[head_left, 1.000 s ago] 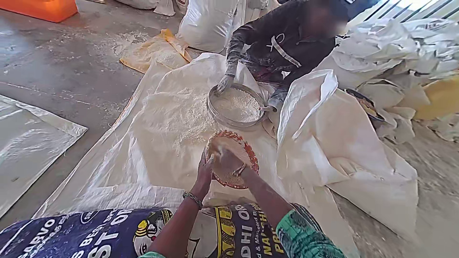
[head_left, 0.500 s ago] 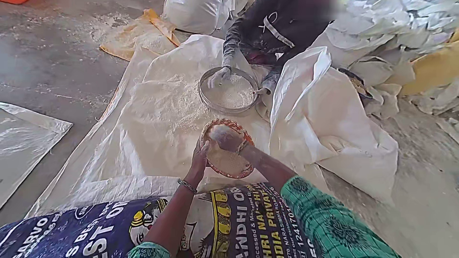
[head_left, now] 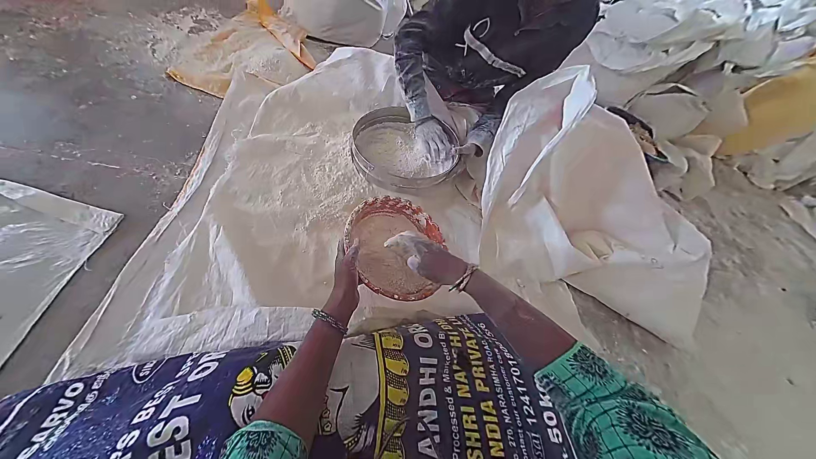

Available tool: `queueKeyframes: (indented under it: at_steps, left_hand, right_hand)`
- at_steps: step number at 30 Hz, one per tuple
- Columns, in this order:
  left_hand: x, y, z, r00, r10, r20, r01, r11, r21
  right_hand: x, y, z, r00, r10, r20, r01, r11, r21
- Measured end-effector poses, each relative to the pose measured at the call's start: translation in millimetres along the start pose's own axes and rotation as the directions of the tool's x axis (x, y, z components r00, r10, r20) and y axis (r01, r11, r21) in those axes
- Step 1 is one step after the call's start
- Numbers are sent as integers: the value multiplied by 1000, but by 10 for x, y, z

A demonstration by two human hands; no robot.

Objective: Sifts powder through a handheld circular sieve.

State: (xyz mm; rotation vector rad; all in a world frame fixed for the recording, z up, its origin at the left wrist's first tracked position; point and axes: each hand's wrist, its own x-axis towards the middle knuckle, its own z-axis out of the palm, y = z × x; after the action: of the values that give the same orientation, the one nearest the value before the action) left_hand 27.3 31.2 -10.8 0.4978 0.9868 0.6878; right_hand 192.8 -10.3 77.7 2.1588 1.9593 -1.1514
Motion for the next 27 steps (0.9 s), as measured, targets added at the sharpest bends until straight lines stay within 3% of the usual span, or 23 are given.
queueKeyframes:
  at_steps: [3,6,8,12,17,18,21,22,24,27]
  left_hand:
    - [-30,16,9,999,30,-14,-30,999,-16]
    - [-2,-34,42,998,66,15,-67,997,37]
    - [-5,-116,61,998,39,42,-42,996,79]
    - [-58,-166,90,984,95,152,-112,988,107]
    - [-25,-86,74,984,153,95,-158,986,48]
    - [-4,-62,73,981,172,85,-175,984,34]
    - [19,-79,78,972,218,86,-222,974,48]
    - [-6,-111,90,970,218,111,-226,972,66]
    - [-75,-141,113,976,183,116,-193,978,84]
    - [-130,-127,63,974,192,120,-202,976,77]
  right_hand:
    - [-155,-20,-166,981,-9,194,27,995,-95]
    - [-195,-103,62,938,-1,346,64,983,-171]
    - [-86,-203,251,957,27,290,16,989,-145]
    - [415,-190,307,998,53,-42,-58,990,-131]
    - [381,-9,-77,944,331,13,-319,919,-232]
    - [282,23,-80,936,348,52,-328,917,-228]
    - [71,-52,172,972,212,103,-195,969,-152]
    - [40,-111,265,987,143,78,-136,987,-89]
    - [79,-101,377,994,24,-106,-24,1000,5]
    - [182,156,305,881,23,-472,-30,1000,-7]
